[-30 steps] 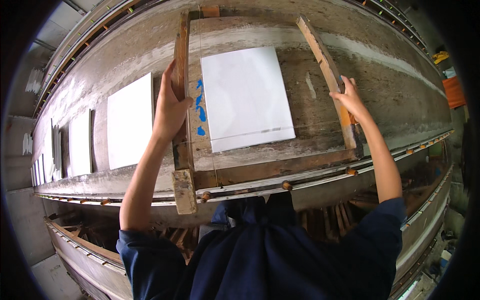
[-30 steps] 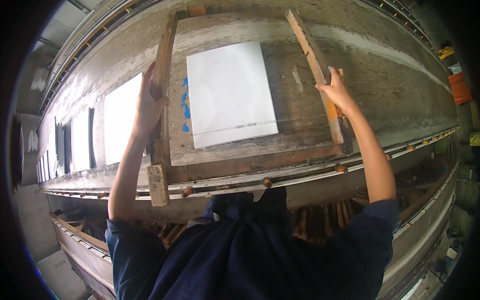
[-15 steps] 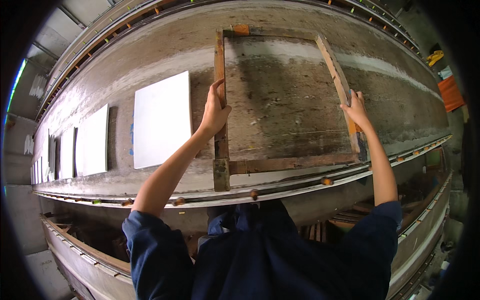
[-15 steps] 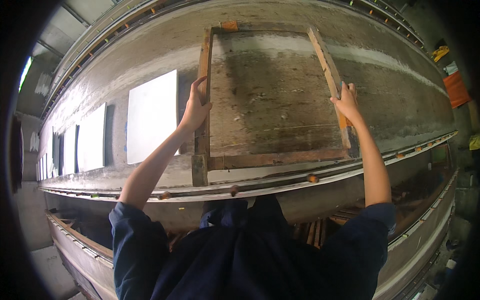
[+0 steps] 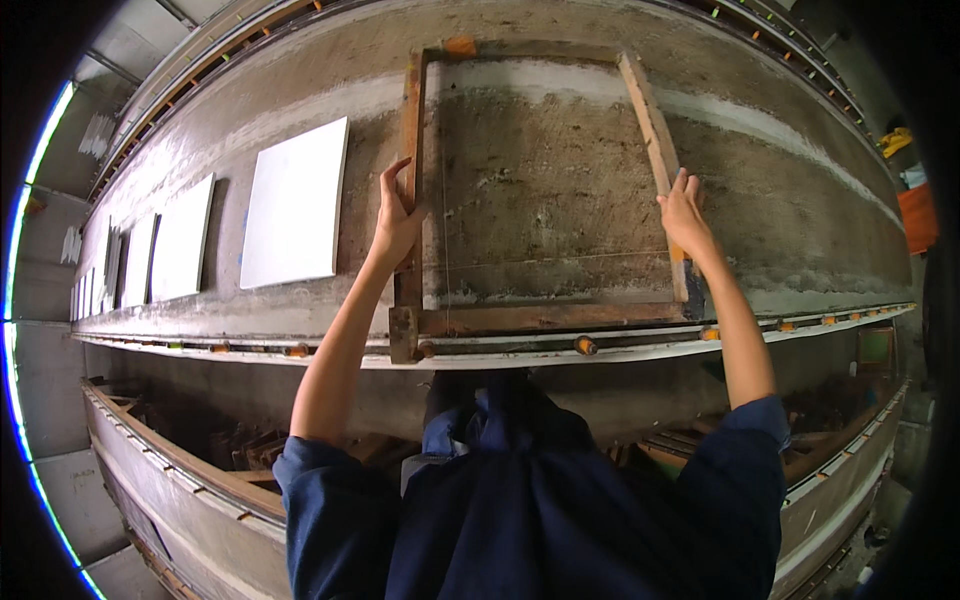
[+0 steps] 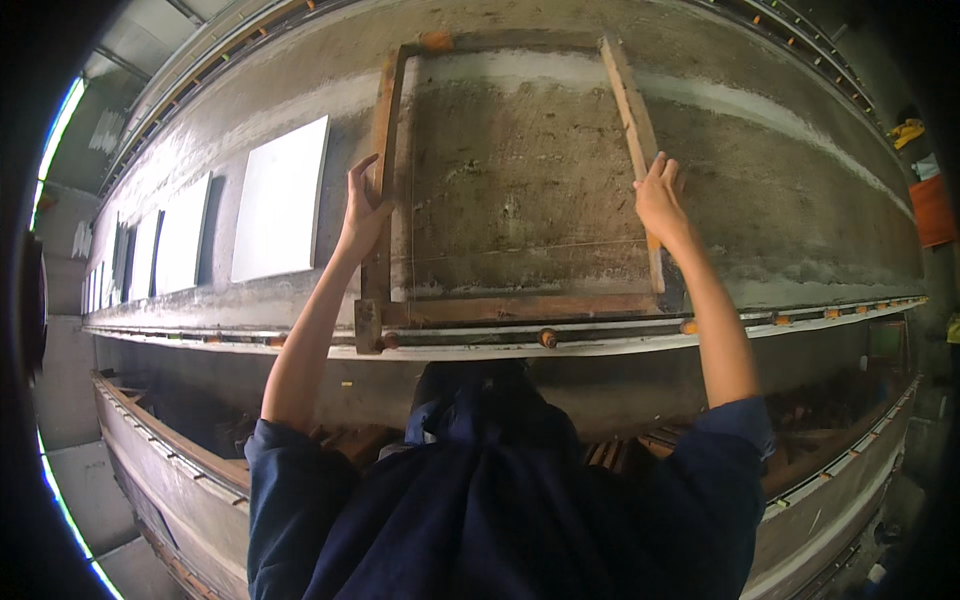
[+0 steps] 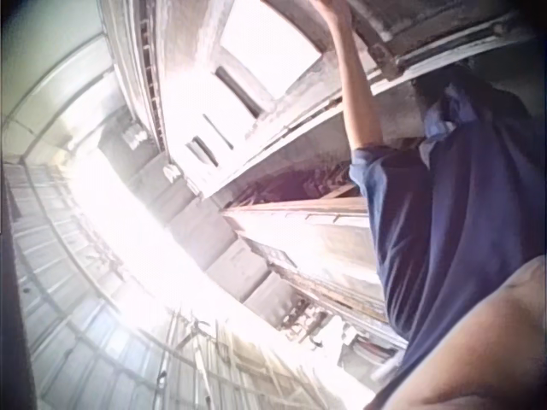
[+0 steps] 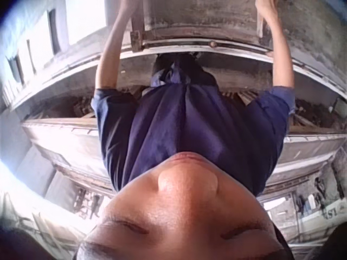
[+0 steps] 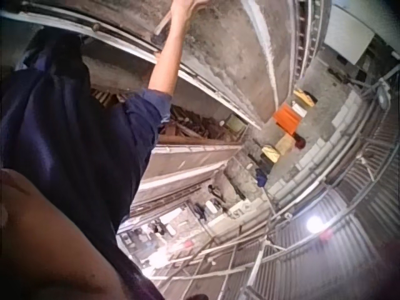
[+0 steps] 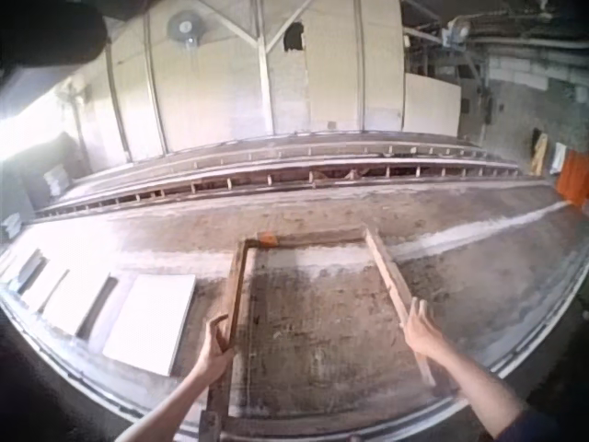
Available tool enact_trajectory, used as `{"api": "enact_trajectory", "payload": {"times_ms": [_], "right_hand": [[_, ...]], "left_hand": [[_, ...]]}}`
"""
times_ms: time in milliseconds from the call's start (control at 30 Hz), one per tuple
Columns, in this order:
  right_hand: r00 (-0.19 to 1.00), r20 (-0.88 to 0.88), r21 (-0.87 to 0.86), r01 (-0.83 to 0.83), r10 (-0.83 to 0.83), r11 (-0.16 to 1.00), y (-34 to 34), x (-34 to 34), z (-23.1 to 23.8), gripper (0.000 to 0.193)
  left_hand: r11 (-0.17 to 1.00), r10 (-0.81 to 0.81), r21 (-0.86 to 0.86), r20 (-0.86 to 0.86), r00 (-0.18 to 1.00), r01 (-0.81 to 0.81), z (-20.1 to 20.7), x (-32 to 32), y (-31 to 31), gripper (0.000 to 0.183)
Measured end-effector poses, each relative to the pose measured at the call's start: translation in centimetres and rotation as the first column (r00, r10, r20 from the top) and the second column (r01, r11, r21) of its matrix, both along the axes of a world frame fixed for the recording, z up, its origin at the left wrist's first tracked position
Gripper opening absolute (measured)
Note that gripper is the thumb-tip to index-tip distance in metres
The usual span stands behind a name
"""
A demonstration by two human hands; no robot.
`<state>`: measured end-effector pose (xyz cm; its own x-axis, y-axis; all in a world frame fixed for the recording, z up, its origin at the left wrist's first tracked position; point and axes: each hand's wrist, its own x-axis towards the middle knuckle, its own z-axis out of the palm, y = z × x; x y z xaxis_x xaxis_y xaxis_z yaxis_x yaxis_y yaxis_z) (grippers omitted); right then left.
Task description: The person repeatedly picks up white rectangular panels from a conveyor belt and places them into a wooden frame. They smooth the panels with their hands and then remove the frame, continuing the cycle with additional panels.
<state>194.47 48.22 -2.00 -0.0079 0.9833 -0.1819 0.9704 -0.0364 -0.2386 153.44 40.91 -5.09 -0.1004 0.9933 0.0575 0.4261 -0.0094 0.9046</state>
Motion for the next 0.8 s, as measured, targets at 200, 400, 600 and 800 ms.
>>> {"api": "enact_trajectory", "payload": {"times_ms": [200,400,600,800], "right_hand": [[0.999,-0.019,-0.01,-0.027,0.026,1.0,-1.2,0.9,0.5,0.064],[0.989,0.058,0.227,-0.144,0.135,0.963,-6.1,0.7,0.5,0.056],[0.978,0.134,0.229,-0.186,0.159,0.956,-6.5,0.9,0.4,0.061],[0.979,0.155,0.161,-0.156,0.131,0.975,-6.5,0.4,0.8,0.062]], "left_hand": [[0.997,0.056,-0.046,-0.162,0.985,-0.064,1.7,1.1,-0.5,0.065],[0.997,0.036,0.074,-0.085,0.996,-0.03,-0.1,-0.1,-0.8,0.061],[0.996,0.072,0.077,-0.247,0.966,-0.054,0.5,0.8,-1.0,0.049],[0.999,0.04,0.022,-0.487,0.873,-0.033,1.8,1.3,-1.1,0.052]]}}
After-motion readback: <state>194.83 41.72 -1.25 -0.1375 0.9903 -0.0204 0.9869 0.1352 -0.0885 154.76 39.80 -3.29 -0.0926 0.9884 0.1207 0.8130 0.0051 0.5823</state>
